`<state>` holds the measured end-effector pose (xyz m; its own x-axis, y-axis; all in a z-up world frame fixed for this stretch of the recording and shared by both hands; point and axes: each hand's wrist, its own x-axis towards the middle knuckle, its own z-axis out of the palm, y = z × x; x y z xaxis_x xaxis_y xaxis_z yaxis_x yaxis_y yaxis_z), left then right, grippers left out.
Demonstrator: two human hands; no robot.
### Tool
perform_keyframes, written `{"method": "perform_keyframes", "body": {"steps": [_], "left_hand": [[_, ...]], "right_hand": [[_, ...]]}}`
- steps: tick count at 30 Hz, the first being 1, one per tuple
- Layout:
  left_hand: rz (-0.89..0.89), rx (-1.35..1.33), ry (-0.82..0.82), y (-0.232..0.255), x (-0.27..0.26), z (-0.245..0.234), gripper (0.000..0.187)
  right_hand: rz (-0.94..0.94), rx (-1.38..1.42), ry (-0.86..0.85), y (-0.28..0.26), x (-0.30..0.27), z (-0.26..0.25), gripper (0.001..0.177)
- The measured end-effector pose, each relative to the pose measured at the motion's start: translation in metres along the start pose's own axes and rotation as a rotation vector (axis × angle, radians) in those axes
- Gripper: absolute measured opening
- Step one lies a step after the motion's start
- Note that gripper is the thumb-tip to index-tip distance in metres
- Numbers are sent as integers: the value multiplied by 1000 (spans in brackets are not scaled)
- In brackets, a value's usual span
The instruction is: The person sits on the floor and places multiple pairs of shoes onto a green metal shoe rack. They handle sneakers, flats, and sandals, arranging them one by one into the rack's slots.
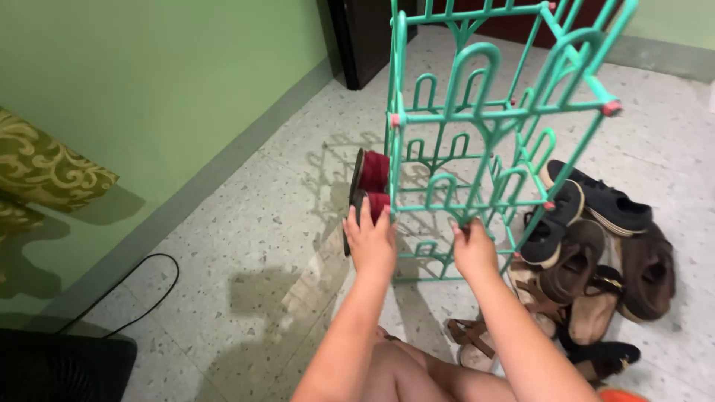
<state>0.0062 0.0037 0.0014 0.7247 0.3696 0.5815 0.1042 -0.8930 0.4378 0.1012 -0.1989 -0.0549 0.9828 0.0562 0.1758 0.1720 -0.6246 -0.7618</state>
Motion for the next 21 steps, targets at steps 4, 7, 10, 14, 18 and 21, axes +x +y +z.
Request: {"method": "perform_keyframes", "body": {"steps": [4, 7, 10, 14, 18, 21], "left_hand": [[-102, -20, -40, 5, 2, 8, 49], [-164, -126, -6, 30, -27, 15, 72], [-144, -310, -85, 72, -78, 14, 91], [-3, -454, -339, 128, -123, 10, 87], [103, -590, -486, 177, -129, 13, 77], [182, -615, -488, 214, -131, 22, 73]], "right_hand": [[-102, 248, -114, 25, -5, -6, 54], [-97, 370, -154, 41, -21, -21, 60], [-40, 452, -154, 51, -45, -43, 59], [28, 520, -147, 51, -85, -95, 50], [110, 515, -111, 44, -116, -170, 46], [126, 526, -50, 48, -128, -215, 42]]}}
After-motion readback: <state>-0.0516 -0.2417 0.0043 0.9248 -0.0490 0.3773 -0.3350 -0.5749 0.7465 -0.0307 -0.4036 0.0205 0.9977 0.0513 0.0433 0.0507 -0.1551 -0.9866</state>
